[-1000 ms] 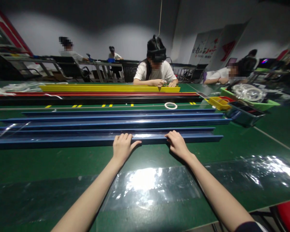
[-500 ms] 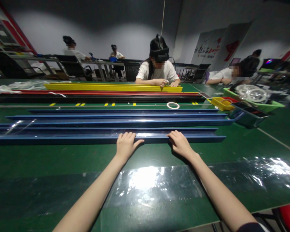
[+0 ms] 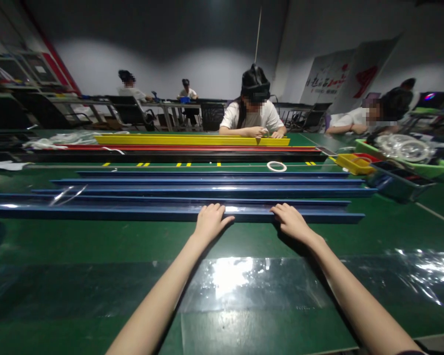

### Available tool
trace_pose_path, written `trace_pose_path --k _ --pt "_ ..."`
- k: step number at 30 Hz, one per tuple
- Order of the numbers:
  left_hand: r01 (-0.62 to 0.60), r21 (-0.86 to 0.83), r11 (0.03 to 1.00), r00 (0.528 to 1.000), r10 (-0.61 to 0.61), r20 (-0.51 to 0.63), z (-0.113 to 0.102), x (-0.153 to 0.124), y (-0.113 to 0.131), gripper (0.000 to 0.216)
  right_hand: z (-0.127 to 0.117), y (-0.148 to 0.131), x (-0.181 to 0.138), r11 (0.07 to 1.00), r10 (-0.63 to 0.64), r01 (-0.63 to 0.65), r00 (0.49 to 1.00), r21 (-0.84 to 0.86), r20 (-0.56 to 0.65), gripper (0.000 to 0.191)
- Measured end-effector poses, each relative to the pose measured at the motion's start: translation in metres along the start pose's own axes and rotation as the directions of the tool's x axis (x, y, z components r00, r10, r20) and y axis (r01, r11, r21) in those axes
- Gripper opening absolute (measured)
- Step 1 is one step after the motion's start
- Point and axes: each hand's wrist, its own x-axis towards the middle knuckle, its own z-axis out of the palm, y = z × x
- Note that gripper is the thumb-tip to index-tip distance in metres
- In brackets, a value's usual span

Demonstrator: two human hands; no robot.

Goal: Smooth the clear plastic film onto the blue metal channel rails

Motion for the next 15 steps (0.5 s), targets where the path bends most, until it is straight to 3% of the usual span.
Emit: trace_pose_path --k 6,10,15 --pt "-0.028 -0.035 0.999 0.999 0.028 0.015 -0.002 0.000 -0.006 0.029 -0.007 -0.034 0.012 0.999 0.035 -0.033 0.998 0.023 -0.051 0.022" --pt "-0.049 -0.036 0.998 0.999 0.049 0.000 0.001 -0.002 -0.007 0.030 -0.005 -0.062 0.025 0.994 0.003 0.010 0.993 0.108 -0.119 0.014" --pt "-0.124 -0.047 0.991 0.992 0.125 0.005 0.000 -0.006 -0.022 0.022 0.009 -0.071 0.030 0.998 -0.030 0.041 0.978 0.047 -0.206 0.010"
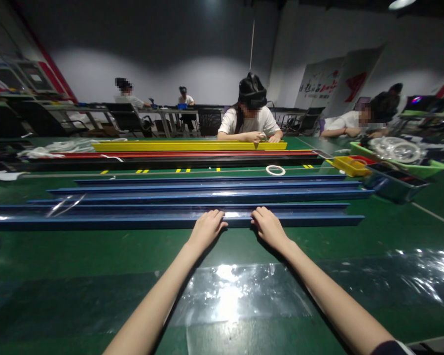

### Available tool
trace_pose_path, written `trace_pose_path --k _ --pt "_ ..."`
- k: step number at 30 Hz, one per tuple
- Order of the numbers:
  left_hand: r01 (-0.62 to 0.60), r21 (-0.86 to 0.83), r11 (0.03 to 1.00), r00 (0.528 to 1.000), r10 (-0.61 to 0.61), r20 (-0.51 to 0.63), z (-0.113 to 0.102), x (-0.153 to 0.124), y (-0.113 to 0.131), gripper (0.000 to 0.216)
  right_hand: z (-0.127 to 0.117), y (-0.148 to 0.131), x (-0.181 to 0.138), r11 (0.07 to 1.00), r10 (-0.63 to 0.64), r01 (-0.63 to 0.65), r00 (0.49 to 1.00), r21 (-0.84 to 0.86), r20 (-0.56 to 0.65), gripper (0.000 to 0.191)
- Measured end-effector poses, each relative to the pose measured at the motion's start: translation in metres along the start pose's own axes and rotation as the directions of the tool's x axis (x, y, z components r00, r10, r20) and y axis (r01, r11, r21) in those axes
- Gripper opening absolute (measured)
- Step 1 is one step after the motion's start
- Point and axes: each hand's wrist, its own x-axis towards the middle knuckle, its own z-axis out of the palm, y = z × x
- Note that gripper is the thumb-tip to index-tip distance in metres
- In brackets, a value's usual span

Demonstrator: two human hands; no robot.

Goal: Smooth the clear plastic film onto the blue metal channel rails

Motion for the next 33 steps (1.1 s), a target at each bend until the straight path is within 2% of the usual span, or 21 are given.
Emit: trace_pose_path --k 4,8,15,33 --pt "-0.005 0.051 0.999 0.997 0.009 -0.078 -0.001 -0.009 -0.013 0.032 0.006 0.002 -0.003 1.000 -0.014 0.012 0.998 -0.024 -0.062 0.012" --pt "0.023 0.116 0.993 0.991 -0.008 -0.133 0.000 -0.014 -0.017 0.037 0.006 0.002 -0.004 1.000 -0.001 0.001 0.997 0.005 -0.076 0.012" --pt "0.036 0.173 0.984 0.986 -0.007 -0.164 0.002 -0.015 -0.015 0.042 0.005 0.002 -0.005 0.999 0.011 -0.009 0.998 0.038 -0.065 0.013" --pt "0.034 0.164 0.986 0.982 -0.003 -0.190 0.003 -0.014 -0.015 0.042 0.006 0.003 -0.005 1.000 0.015 -0.014 0.997 0.018 -0.071 0.011"
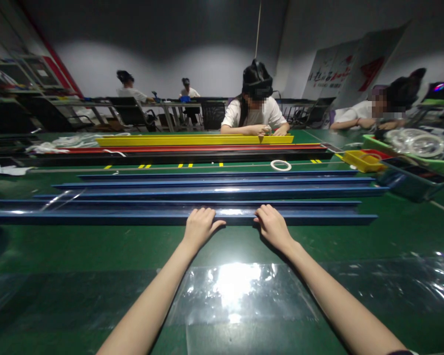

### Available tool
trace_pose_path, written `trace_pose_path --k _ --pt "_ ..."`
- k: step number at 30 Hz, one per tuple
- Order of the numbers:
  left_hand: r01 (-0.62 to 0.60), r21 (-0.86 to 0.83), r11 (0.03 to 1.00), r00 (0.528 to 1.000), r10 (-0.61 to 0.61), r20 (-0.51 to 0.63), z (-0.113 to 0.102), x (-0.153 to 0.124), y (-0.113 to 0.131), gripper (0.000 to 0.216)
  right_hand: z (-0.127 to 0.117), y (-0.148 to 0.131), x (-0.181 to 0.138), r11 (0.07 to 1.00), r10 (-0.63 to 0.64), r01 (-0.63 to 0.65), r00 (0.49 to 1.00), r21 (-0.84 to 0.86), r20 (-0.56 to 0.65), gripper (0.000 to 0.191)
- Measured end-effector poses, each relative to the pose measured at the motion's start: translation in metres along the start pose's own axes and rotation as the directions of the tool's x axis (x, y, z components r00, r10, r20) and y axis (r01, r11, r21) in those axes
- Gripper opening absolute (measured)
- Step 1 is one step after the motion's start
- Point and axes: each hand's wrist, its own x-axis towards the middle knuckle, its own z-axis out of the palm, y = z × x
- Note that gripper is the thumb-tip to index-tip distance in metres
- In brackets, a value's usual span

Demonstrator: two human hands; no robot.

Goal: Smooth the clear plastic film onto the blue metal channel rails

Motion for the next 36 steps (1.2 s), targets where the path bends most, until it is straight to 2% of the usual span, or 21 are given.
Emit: trace_pose_path --k 9,19,36 --pt "-0.028 -0.019 0.999 1.000 0.028 -0.005 -0.001 0.000 0.000 0.038 -0.011 0.005 0.001 0.996 -0.026 0.034 0.995 -0.079 0.091 0.009" --pt "-0.020 -0.059 0.998 1.000 0.019 -0.017 0.002 0.000 0.001 0.036 -0.028 0.054 -0.025 0.991 0.066 -0.055 0.994 -0.122 0.093 0.009" --pt "-0.039 0.021 0.999 0.998 0.040 -0.041 0.004 0.002 0.001 0.040 -0.029 0.054 -0.026 0.993 0.096 -0.087 0.990 -0.084 0.108 0.010"
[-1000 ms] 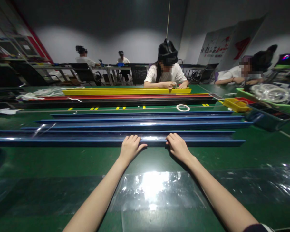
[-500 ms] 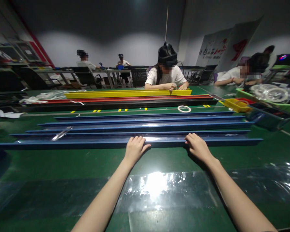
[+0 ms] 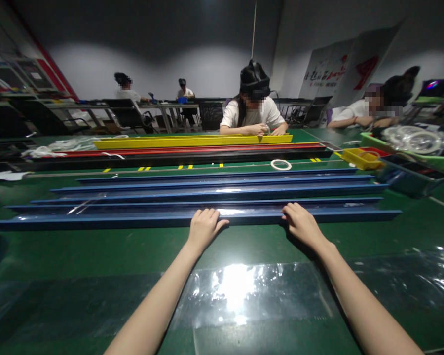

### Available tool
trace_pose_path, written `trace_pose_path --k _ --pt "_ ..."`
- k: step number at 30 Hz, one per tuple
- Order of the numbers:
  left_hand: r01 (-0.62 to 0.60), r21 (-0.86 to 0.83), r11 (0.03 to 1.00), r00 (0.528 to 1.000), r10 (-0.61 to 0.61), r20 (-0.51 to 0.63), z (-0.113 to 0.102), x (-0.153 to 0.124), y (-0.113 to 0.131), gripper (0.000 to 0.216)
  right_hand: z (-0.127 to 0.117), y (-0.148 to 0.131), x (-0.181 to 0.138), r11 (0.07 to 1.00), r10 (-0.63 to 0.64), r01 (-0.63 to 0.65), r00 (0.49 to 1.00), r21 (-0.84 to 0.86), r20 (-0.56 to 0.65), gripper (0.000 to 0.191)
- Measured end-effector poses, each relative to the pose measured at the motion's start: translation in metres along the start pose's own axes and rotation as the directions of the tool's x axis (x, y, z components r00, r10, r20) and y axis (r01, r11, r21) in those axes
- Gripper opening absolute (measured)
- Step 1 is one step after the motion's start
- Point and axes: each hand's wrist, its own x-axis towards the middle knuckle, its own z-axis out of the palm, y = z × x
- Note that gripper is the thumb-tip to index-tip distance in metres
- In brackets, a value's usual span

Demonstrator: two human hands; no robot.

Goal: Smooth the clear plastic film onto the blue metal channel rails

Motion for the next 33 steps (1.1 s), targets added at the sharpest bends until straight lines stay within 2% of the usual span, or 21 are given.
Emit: trace_pose_path --k 17,25,33 --pt "0.036 -0.062 0.997 0.999 -0.034 0.022 0.0003 0.0006 -0.0004 0.040 0.0000 0.0016 0.0004 1.000 -0.020 0.020 1.000 0.018 -0.024 0.009" --pt "0.022 -0.005 1.000 1.000 -0.022 0.006 -0.0003 0.0009 0.0006 0.041 0.0019 0.0037 0.0011 0.999 0.003 -0.003 1.000 0.036 0.008 0.010" --pt "0.039 -0.049 0.998 0.999 -0.038 0.007 0.0001 -0.0004 0.0005 0.039 0.0009 0.0030 0.0013 0.999 -0.025 0.025 1.000 0.026 -0.014 0.010"
